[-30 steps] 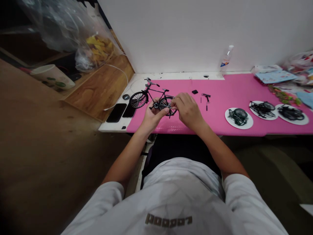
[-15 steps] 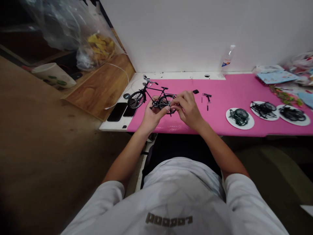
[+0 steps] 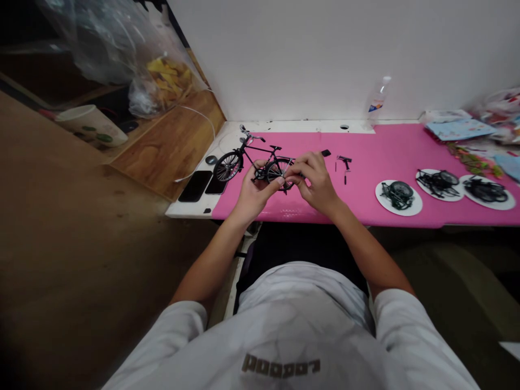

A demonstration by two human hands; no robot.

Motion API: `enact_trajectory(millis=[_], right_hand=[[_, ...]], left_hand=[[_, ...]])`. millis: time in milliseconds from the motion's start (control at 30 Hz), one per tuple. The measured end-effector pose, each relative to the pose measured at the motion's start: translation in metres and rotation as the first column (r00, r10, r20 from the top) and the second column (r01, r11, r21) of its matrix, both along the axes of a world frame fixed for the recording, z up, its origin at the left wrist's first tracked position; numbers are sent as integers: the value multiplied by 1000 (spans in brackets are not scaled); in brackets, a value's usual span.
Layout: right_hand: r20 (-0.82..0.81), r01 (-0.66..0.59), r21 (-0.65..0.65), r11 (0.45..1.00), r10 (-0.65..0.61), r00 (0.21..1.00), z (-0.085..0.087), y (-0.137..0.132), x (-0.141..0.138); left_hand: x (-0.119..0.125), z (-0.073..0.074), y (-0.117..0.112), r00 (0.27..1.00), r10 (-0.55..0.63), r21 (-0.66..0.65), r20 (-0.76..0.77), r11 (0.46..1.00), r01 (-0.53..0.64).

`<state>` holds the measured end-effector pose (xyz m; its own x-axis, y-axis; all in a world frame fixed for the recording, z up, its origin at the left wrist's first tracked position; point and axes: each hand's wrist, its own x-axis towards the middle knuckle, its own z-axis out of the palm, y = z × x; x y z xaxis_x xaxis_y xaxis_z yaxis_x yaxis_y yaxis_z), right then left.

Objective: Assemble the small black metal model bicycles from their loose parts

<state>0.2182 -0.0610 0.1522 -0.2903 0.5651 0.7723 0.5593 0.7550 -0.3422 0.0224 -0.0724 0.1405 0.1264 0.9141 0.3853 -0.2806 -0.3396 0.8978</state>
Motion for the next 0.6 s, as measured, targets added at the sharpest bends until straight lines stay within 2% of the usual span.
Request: enact_trajectory(millis=[300,600], right_hand=[[0,9,3,1000,-9,1000,2,-4,1],[-2,-13,-19,1000,13,1000,6,-4,2]], left_hand=[[0,3,-3,1000,-16,-42,-4,999,16],[-1,0,-1,999,29,31,-45,999,-28]])
